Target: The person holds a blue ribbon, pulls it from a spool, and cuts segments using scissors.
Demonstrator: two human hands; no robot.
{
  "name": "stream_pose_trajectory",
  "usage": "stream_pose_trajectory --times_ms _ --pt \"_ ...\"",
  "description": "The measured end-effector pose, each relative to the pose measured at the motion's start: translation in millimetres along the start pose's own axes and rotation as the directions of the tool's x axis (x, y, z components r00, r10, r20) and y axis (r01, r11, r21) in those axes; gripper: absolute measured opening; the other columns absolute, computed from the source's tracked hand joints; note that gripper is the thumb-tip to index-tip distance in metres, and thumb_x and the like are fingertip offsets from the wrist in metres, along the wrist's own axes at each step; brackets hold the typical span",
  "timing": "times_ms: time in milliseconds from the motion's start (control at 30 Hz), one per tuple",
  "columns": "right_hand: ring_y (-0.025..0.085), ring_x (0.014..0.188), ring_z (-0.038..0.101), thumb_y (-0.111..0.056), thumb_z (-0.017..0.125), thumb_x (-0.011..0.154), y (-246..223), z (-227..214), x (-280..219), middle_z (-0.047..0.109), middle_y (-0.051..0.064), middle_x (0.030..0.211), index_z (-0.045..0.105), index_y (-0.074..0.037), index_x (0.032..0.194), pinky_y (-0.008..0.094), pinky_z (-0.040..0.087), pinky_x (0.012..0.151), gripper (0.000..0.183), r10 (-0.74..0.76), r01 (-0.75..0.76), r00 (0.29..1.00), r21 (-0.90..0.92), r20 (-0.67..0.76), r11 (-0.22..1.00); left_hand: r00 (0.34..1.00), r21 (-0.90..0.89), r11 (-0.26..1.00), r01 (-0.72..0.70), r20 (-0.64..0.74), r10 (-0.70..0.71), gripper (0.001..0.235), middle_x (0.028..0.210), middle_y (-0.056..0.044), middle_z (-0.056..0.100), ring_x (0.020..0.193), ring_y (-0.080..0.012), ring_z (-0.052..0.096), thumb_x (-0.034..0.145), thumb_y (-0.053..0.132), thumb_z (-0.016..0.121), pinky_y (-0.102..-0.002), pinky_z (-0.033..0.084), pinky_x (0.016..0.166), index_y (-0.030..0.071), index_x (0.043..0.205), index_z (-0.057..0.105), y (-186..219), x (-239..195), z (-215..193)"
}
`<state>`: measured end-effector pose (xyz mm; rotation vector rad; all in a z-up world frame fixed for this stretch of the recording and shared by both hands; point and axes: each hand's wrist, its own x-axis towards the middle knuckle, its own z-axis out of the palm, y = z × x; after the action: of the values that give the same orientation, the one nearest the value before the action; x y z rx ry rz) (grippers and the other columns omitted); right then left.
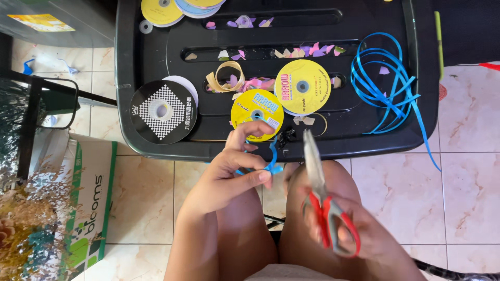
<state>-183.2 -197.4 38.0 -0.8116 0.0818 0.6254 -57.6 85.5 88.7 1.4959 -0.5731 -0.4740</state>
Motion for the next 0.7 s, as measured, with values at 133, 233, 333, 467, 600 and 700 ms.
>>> stream_pose_trajectory --times_ms 133,233,333,467,600,700 --pt "0.011 0.086 0.05 -0.088 0.073 0.089 4.2 18.2 27.1 0.059 -0.001 0.099 0.042 0.009 0.146 0.027 0.042 0.08 0.117 -0.112 0.206 0.859 -0.137 0.5 0.969 0.994 -0.137 0.99 -0.033 0.1 0.047 0.024 0.156 -0.013 0.043 0.145 -0.0168 0.04 0.102 0.029 0.061 -0.028 0.041 0.095 0.017 0.086 0.074 4.8 1.9 -2.7" --pt "0.018 0.088 0.052 -0.074 0.095 0.073 23.2 -6.2 20.4 0.055 0.011 0.104 0.037 0.01 0.149 0.029 0.046 0.067 0.128 0.001 -0.016 0.913 0.032 0.408 0.999 0.989 -0.208 0.978 -0.03 0.137 0.06 0.022 0.152 -0.009 0.049 0.149 -0.0227 0.042 0.103 0.033 0.062 -0.044 0.023 0.127 0.02 0.089 0.073 3.7 0.4 -3.6" --pt "0.021 0.074 0.05 -0.069 0.096 0.072 11.3 0.7 23.6 0.056 0.016 0.096 0.044 0.013 0.143 0.03 0.047 0.059 0.121 0.003 -0.005 0.936 0.006 0.351 1.0 0.985 -0.281 0.96 -0.001 0.164 0.049 0.021 0.126 -0.01 0.062 0.12 -0.0207 0.059 0.102 0.028 0.062 -0.035 0.047 0.105 0.015 0.089 0.072 2.7 0.6 -2.4" --pt "0.016 0.064 0.051 -0.075 0.084 0.09 -12.9 31.1 26.6 0.058 0.011 0.084 0.054 0.007 0.14 0.026 0.044 0.055 0.101 -0.105 0.167 0.96 -0.228 0.258 0.959 0.984 -0.252 0.967 0.046 0.179 0.0 0.023 0.101 -0.002 0.06 0.097 -0.014 0.057 0.103 0.029 0.062 -0.028 0.046 0.093 0.015 0.087 0.072 -3.5 -1.4 -2.2" --pt "0.016 0.057 0.052 -0.066 0.089 0.082 -12.3 32.5 28.5 0.061 0.012 0.078 0.057 0.01 0.137 0.026 0.044 0.05 0.098 -0.092 0.143 0.974 -0.241 0.209 0.96 0.974 -0.238 0.971 0.03 0.226 0.026 0.023 0.104 -0.001 0.062 0.101 -0.0154 0.058 0.104 0.029 0.06 -0.029 0.045 0.096 0.017 0.087 0.07 -3.0 -0.7 -2.9" --pt "0.015 0.056 0.05 -0.067 0.087 0.083 -12.9 38.0 27.0 0.061 0.011 0.076 0.062 0.01 0.132 0.026 0.042 0.048 0.095 -0.08 0.114 0.988 -0.264 0.135 0.958 0.975 -0.231 0.973 0.026 0.221 0.026 0.024 0.1 -0.001 0.063 0.099 -0.0152 0.057 0.104 0.028 0.06 -0.028 0.043 0.095 0.017 0.085 0.07 -3.2 -0.9 -2.6"
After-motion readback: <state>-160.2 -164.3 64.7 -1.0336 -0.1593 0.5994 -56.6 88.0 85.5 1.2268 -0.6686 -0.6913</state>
